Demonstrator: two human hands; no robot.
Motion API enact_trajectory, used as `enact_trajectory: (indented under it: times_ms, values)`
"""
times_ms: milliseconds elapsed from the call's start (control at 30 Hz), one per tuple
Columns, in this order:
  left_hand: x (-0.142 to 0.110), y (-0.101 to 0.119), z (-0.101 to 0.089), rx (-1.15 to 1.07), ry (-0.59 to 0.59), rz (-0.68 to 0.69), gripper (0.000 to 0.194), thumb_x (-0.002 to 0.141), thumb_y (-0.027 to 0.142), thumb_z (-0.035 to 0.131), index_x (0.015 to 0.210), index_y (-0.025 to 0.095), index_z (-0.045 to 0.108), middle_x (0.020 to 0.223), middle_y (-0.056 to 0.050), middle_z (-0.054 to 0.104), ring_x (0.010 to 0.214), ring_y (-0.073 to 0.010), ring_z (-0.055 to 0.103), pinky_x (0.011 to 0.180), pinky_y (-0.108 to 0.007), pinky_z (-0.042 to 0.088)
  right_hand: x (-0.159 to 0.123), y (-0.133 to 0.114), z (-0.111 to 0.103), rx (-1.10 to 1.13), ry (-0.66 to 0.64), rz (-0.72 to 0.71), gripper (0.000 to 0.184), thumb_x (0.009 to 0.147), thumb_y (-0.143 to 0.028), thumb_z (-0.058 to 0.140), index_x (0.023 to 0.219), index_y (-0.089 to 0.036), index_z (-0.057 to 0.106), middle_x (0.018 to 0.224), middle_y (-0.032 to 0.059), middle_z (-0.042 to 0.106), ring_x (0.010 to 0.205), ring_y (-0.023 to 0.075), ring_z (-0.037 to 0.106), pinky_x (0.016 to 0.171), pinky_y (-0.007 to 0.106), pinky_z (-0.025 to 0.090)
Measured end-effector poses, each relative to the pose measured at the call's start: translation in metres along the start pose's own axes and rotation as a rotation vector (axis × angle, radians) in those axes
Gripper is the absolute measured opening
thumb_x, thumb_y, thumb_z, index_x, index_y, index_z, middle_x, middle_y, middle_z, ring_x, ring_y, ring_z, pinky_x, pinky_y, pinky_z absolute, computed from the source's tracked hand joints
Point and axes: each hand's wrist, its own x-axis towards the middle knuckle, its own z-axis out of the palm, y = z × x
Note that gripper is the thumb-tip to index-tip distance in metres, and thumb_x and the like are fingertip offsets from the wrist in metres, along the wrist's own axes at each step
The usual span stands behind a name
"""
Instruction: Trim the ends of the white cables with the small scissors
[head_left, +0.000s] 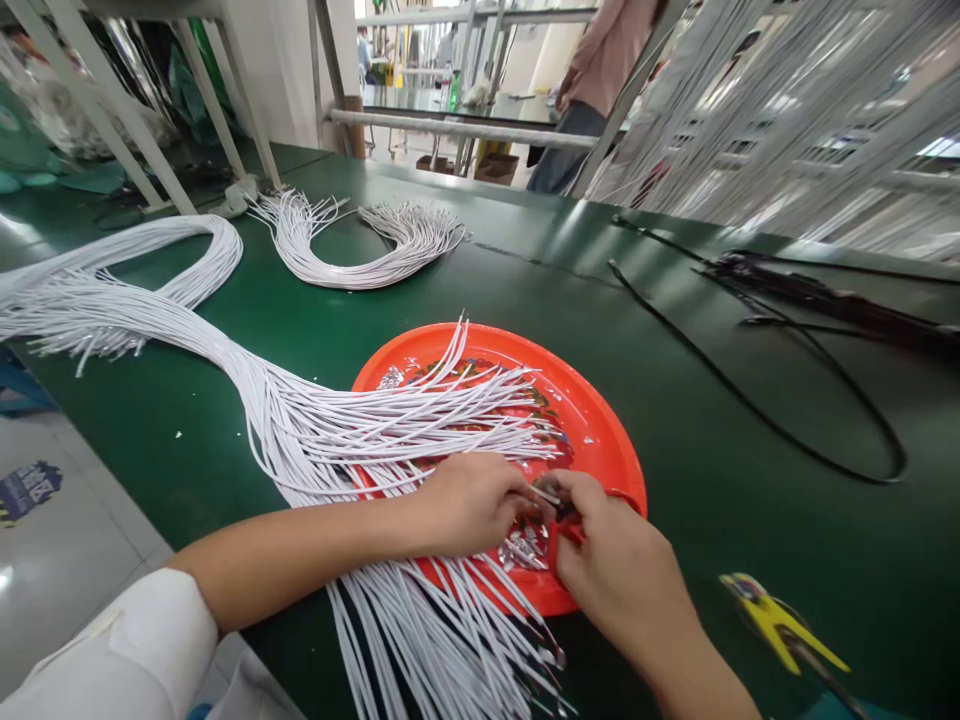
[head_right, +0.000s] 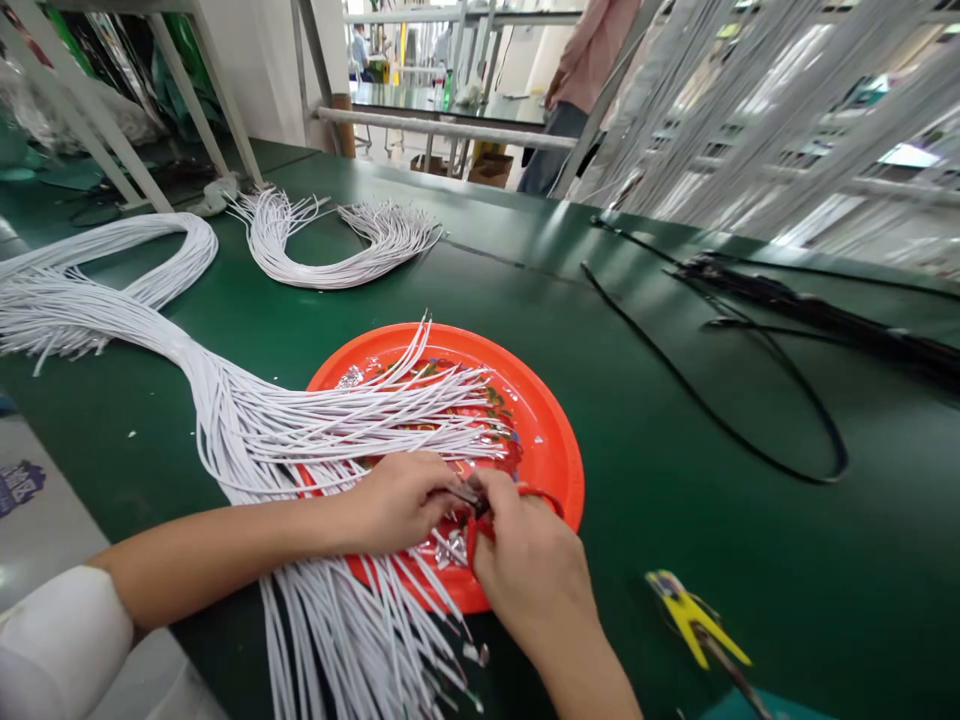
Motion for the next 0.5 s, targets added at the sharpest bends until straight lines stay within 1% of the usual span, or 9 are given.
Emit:
enact_trajectory:
  times_ms: [100,167,200,300,400,500]
  values:
    - [0.001,-0.001,-0.001,0.017,-0.056,0.077,0.022,0.085,0.018,0.043,0.087,0.017,0.065,0.081,-0.003,0.063,0.078,-0.0141,0.056,0.074,-0.024,0.043,0.002,0.001,-0.005,0.302,-0.173,0.221,0.021,0.075,-0.026,0.045,0.094,-0.021,0.052,0.082,0.0056,0.066,0.068,0.0204,0.062,0.057,0.029,0.046]
    - [0.001,0.0,-0.003,0.03,-0.095,0.104,0.019,0.084,0.019,0.045,0.085,0.016,0.064,0.08,-0.004,0.062,0.076,-0.0137,0.056,0.071,-0.023,0.042,0.005,0.002,-0.009,0.566,-0.274,0.318,0.019,0.076,-0.031,0.048,0.092,-0.021,0.05,0.085,0.0049,0.064,0.072,0.0186,0.061,0.063,0.029,0.048]
    - [0.001,0.0,-0.004,0.033,-0.108,0.118,0.018,0.084,0.018,0.046,0.084,0.015,0.064,0.079,-0.004,0.062,0.075,-0.0137,0.055,0.071,-0.023,0.042,0.006,0.002,-0.01,0.692,-0.308,0.355,0.019,0.075,-0.032,0.052,0.09,-0.021,0.05,0.083,0.0039,0.062,0.072,0.0174,0.06,0.064,0.028,0.048]
    - [0.001,0.001,-0.008,0.018,-0.123,0.168,0.016,0.084,0.016,0.046,0.081,0.014,0.061,0.078,-0.004,0.06,0.074,-0.0129,0.055,0.07,-0.022,0.042,0.009,0.002,-0.014,0.978,-0.355,0.468,0.025,0.068,-0.034,0.064,0.083,-0.021,0.049,0.069,-0.0014,0.055,0.065,0.0133,0.053,0.059,0.023,0.046]
    - [0.001,0.001,-0.009,-0.01,-0.107,0.207,0.016,0.084,0.015,0.044,0.08,0.014,0.059,0.077,-0.004,0.06,0.072,-0.012,0.054,0.07,-0.022,0.042,0.012,0.001,-0.017,1.137,-0.365,0.574,0.033,0.059,-0.033,0.073,0.078,-0.021,0.049,0.058,-0.0062,0.047,0.054,0.0091,0.045,0.05,0.02,0.04]
    - [0.001,0.0,-0.009,-0.038,-0.046,0.239,0.015,0.083,0.014,0.043,0.08,0.014,0.058,0.077,-0.004,0.06,0.073,-0.0123,0.054,0.072,-0.022,0.042,0.014,-0.002,-0.02,1.274,-0.336,0.665,0.039,0.053,-0.034,0.077,0.075,-0.02,0.048,0.056,-0.007,0.047,0.049,0.0075,0.042,0.046,0.019,0.037]
